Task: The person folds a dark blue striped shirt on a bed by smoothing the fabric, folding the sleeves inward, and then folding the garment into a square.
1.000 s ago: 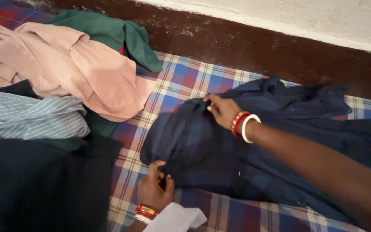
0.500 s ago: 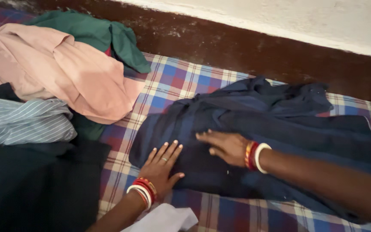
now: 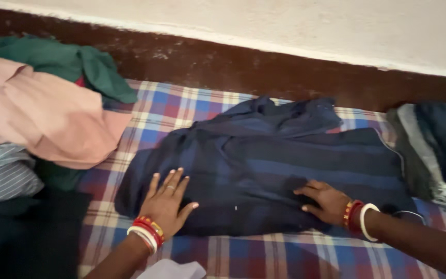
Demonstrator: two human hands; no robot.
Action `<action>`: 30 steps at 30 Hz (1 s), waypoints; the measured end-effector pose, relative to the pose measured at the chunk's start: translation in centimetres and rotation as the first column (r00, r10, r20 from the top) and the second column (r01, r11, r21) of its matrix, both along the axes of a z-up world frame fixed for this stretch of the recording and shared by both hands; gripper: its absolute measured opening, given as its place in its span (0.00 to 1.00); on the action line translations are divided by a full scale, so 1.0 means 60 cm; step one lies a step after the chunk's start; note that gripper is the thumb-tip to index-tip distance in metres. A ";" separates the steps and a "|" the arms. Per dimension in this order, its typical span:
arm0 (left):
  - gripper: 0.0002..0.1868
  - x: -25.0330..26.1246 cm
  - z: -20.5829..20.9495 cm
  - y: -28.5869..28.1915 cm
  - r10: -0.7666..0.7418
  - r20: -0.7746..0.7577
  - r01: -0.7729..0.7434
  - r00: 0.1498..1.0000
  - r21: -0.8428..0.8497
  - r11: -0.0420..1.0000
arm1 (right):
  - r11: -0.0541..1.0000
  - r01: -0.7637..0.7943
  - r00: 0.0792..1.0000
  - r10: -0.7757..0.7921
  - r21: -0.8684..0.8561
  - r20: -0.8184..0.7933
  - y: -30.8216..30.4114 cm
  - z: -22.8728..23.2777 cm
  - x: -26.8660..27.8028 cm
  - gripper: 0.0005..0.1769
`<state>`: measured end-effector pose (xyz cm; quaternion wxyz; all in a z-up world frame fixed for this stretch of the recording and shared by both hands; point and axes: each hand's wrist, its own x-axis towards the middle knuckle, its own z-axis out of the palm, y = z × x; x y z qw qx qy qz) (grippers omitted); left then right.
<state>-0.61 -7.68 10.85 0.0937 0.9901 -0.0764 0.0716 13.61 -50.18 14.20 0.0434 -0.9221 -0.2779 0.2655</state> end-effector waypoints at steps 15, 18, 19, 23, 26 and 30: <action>0.14 0.207 -0.012 -0.155 -0.420 -0.261 0.342 0.869 -0.298 0.891 | 0.980 0.197 0.971 -0.199 0.031 0.129 -0.223 -0.013 -0.014 0.17; 0.11 0.212 -0.007 -0.151 -0.298 -0.046 0.253 0.953 -0.419 0.872 | 0.914 0.360 0.907 -0.389 0.186 0.159 -0.210 0.013 -0.024 0.18; 0.11 0.212 -0.001 -0.153 -0.276 -0.024 0.238 0.961 -0.440 0.866 | 0.882 0.405 0.881 -0.447 0.241 0.156 -0.199 0.019 -0.029 0.18; 0.10 0.210 0.022 -0.159 -0.184 0.053 0.185 0.982 -0.502 0.845 | 0.940 0.107 0.942 -0.200 0.324 0.269 -0.174 0.010 -0.047 0.24; 0.10 0.209 0.027 -0.162 -0.148 0.140 0.200 0.979 -0.517 0.832 | 0.972 0.043 0.921 -0.129 0.233 0.367 -0.180 -0.020 -0.044 0.24; 0.08 0.216 0.025 -0.157 -0.136 0.209 0.228 0.968 -0.518 0.825 | 0.954 0.215 0.895 -0.278 0.211 0.347 -0.211 -0.015 -0.024 0.30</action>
